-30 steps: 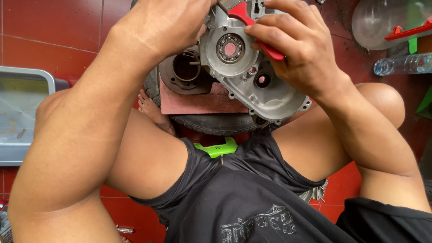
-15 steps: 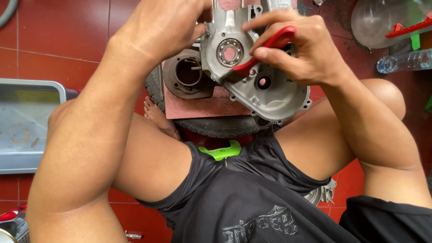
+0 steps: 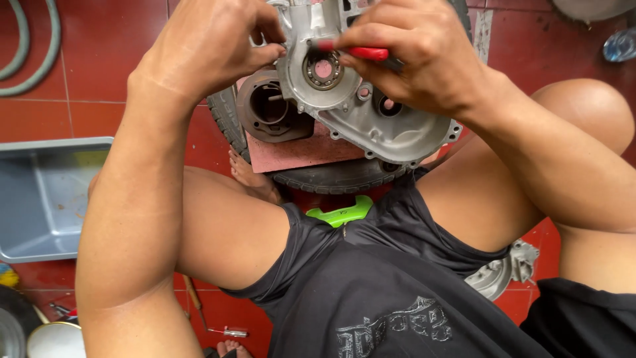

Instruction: Cleaning the bearing housing area of a motorcycle engine casing using a small brush.

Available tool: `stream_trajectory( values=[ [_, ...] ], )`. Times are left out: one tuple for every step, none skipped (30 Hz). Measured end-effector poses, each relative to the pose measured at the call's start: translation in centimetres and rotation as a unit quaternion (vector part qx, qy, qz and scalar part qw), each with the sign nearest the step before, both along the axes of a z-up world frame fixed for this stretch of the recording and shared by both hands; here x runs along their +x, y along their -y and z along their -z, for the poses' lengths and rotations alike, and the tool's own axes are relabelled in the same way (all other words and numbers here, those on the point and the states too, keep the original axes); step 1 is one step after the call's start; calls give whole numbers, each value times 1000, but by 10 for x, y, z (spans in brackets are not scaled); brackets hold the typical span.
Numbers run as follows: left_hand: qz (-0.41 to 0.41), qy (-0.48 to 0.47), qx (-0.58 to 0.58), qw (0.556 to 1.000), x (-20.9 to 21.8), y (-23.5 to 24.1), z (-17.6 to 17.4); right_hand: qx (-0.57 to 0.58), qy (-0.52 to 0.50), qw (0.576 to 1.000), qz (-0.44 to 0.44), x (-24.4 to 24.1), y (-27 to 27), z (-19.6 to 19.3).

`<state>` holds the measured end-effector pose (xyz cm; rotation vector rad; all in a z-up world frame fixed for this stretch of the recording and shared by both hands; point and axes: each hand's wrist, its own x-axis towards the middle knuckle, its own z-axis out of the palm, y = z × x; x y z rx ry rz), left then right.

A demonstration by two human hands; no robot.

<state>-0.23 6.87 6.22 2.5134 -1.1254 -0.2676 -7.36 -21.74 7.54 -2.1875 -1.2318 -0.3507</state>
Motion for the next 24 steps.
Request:
stream_trajectory(
  values=[
    [7, -1, 5, 1000, -1, 0, -3, 5, -1, 1000, 7, -1, 2, 4],
    [11, 1, -3, 1000, -1, 0, -6, -6, 32, 999, 17, -1, 3, 7],
    [16, 2, -12, 1000, -2, 0, -9, -17, 63, 997, 28, -1, 5, 9],
    [19, 3, -9, 1000, 0, -1, -9, -15, 64, 997, 31, -4, 2, 3],
    [5, -14, 6, 1000, 1, -3, -9, 43, -27, 999, -12, -6, -1, -3],
    [-13, -31, 20, 999, 2, -6, -10, 100, -118, 986, -60, -7, -5, -11],
    [-14, -32, 22, 999, 2, -8, -12, 102, -118, 986, -61, -8, -7, -11],
    [-16, -40, 18, 999, 2, -10, -14, 94, -183, 977, -53, -10, -9, -11],
    [-17, -49, 13, 999, 3, -11, -16, 86, -247, 964, -47, -11, -10, -11],
    [-14, -49, 15, 999, 3, -10, -17, 88, -246, 964, -44, -9, -8, -2],
    [-8, -43, 13, 999, 2, -9, -18, 82, -157, 984, -33, -6, -6, 7],
    [-2, -36, 9, 999, 2, -8, -18, 72, -67, 995, -23, -4, -3, 16],
    [1, -36, 10, 999, 2, -6, -18, 73, -66, 995, -21, -5, -3, 16],
    [-1, -33, 5, 999, 1, -6, -19, 91, -61, 994, -15, -5, -3, 15],
    [-2, -29, 1, 1000, 1, -6, -19, 108, -55, 993, -9, -5, -4, 14],
    [-3, -29, 0, 1000, 2, -7, -15, 108, -54, 993, -9, -8, -8, 6],
    [4, -10, -6, 1000, 3, -8, -11, 158, -167, 973, -35, -11, -12, -1],
    [8, 8, -12, 1000, 3, -9, -8, 205, -279, 936, -64, -15, -17, -9],
    [6, 7, -12, 1000, 3, -9, -9, 204, -280, 936, -66, -14, -19, -9],
    [7, 3, -5, 1000, 2, -8, -9, 193, -340, 919, -50, -15, -22, -8],
    [7, -2, 2, 1000, 1, -7, -9, 181, -398, 899, -34, -16, -24, -7],
    [7, -1, 1, 1000, 0, -7, -9, 180, -398, 899, -33, -14, -23, -1],
    [7, -1, 2, 1000, 0, -6, -10, 143, -267, 953, -30, -11, -22, 4],
    [6, 0, 2, 1000, -1, -6, -11, 100, -131, 986, -30, -8, -20, 9]
  ],
)
